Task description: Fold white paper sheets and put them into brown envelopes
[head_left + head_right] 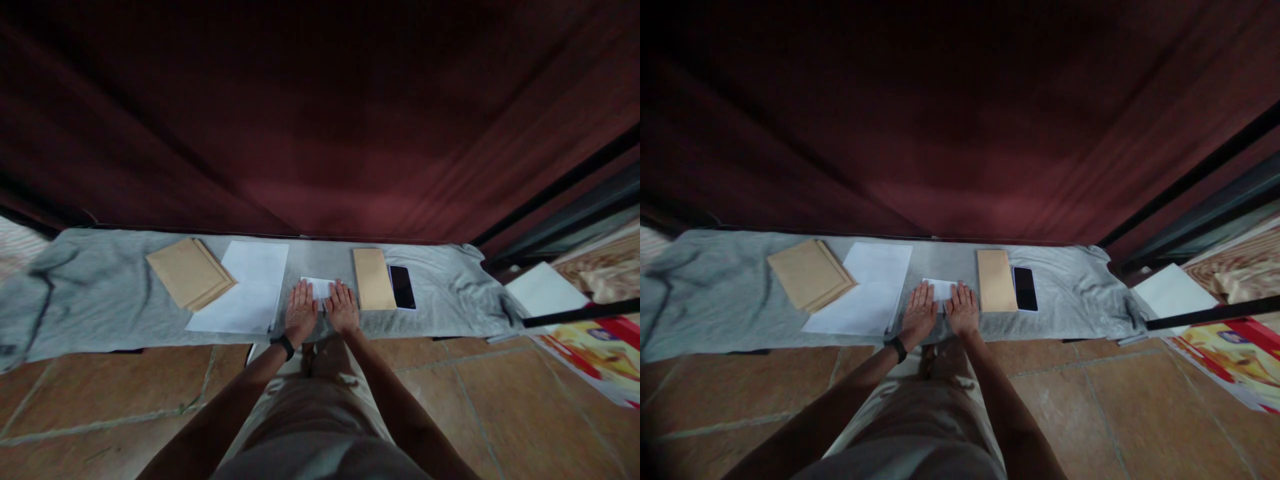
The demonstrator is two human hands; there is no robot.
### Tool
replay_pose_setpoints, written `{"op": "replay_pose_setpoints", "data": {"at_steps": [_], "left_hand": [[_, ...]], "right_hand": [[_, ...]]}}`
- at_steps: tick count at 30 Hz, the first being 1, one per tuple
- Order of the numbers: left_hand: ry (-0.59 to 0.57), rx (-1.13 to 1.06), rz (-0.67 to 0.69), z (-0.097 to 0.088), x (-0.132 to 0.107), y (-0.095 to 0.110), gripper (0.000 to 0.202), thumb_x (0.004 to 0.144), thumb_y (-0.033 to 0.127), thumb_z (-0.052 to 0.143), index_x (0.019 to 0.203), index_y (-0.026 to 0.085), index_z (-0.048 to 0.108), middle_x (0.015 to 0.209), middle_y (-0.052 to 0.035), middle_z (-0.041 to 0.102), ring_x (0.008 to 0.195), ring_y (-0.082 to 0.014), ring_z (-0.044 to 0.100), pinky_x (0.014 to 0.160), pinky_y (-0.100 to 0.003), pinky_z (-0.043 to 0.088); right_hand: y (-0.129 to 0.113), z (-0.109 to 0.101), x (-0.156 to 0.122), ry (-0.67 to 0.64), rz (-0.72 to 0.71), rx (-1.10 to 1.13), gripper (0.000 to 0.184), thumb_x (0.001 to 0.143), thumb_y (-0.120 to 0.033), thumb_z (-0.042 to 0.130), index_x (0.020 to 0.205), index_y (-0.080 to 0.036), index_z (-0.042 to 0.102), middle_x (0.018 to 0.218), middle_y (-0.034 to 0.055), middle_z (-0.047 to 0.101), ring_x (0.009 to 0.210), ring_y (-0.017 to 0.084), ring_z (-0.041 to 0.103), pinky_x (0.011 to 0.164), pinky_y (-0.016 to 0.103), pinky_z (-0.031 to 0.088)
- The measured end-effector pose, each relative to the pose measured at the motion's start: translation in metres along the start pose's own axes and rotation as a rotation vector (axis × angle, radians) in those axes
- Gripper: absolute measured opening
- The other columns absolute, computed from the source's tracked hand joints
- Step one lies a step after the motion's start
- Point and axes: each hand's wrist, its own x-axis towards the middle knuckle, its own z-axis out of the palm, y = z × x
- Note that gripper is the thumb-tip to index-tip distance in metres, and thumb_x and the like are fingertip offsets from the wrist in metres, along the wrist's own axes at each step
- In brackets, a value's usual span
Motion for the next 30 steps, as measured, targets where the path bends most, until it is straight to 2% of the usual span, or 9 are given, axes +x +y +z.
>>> {"op": "replay_pose_setpoints", "data": {"at_steps": [3,5,10,14,20,23,26,30], "left_hand": [[-0.072,-0.015,0.135,0.0,0.003,0.013,0.057,0.102,0.027,0.028,0.154,0.006,0.036,0.161,-0.0149,0.039,0.153,-0.0244,0.027,0.126,-0.046,0.023],[-0.1,-0.018,0.166,0.0,0.002,0.018,0.057,0.103,0.029,0.025,0.153,0.006,0.038,0.16,-0.0146,0.041,0.153,-0.0226,0.028,0.126,-0.044,0.024],[-0.073,0.014,0.145,-0.002,-0.01,0.01,0.06,0.103,0.037,0.03,0.153,0.005,0.037,0.161,-0.0176,0.038,0.153,-0.0254,0.027,0.126,-0.045,0.024],[-0.051,0.036,0.073,-0.003,-0.022,0.001,0.061,0.102,0.035,0.031,0.153,0.002,0.035,0.161,-0.0203,0.036,0.154,-0.0271,0.026,0.125,-0.046,0.024],[-0.014,0.019,0.01,-0.001,-0.035,0.0,0.065,0.101,0.037,0.035,0.155,0.003,0.031,0.161,-0.0207,0.035,0.154,-0.0286,0.026,0.124,-0.049,0.025],[-0.009,0.006,0.015,-0.004,-0.026,0.001,0.061,0.101,0.033,0.033,0.156,0.005,0.032,0.162,-0.0186,0.035,0.153,-0.0277,0.027,0.124,-0.05,0.026],[-0.021,-0.006,0.053,-0.007,-0.005,0.002,0.058,0.101,0.029,0.03,0.155,0.008,0.035,0.163,-0.0151,0.035,0.154,-0.0264,0.025,0.125,-0.048,0.025],[-0.048,-0.014,0.067,-0.003,0.016,0.001,0.056,0.101,0.027,0.03,0.154,0.009,0.038,0.162,-0.0143,0.037,0.154,-0.0268,0.024,0.124,-0.049,0.025]], "right_hand": [[0.002,0.001,0.0,-0.015,-0.016,-0.006,0.051,0.106,-0.031,0.038,0.155,-0.016,0.04,0.159,0.0145,0.042,0.147,0.027,0.037,0.12,0.047,0.025],[0.003,0.001,0.0,-0.027,-0.024,-0.009,0.051,0.106,-0.029,0.037,0.155,-0.017,0.04,0.159,0.0143,0.041,0.147,0.027,0.036,0.12,0.047,0.025],[0.003,0.001,0.0,-0.014,-0.016,-0.006,0.052,0.106,-0.032,0.038,0.155,-0.016,0.039,0.16,0.015,0.04,0.146,0.028,0.037,0.119,0.048,0.026],[0.002,0.003,-0.001,0.0,-0.023,-0.01,0.053,0.106,-0.033,0.04,0.155,-0.015,0.04,0.159,0.0156,0.041,0.147,0.028,0.037,0.119,0.048,0.026],[0.004,0.003,-0.001,-0.006,-0.031,-0.005,0.053,0.106,-0.033,0.04,0.156,-0.015,0.038,0.16,0.0164,0.04,0.147,0.028,0.036,0.119,0.048,0.027],[0.004,0.002,-0.001,-0.013,-0.033,0.001,0.052,0.106,-0.034,0.038,0.155,-0.015,0.039,0.16,0.0161,0.04,0.148,0.028,0.035,0.118,0.049,0.027],[0.003,0.002,-0.001,-0.016,-0.034,0.003,0.051,0.106,-0.033,0.037,0.154,-0.014,0.042,0.16,0.0159,0.04,0.148,0.028,0.035,0.118,0.049,0.027],[0.004,0.003,-0.001,0.003,-0.033,0.007,0.051,0.106,-0.033,0.039,0.153,-0.014,0.043,0.159,0.0159,0.042,0.147,0.029,0.036,0.118,0.049,0.027]]}}
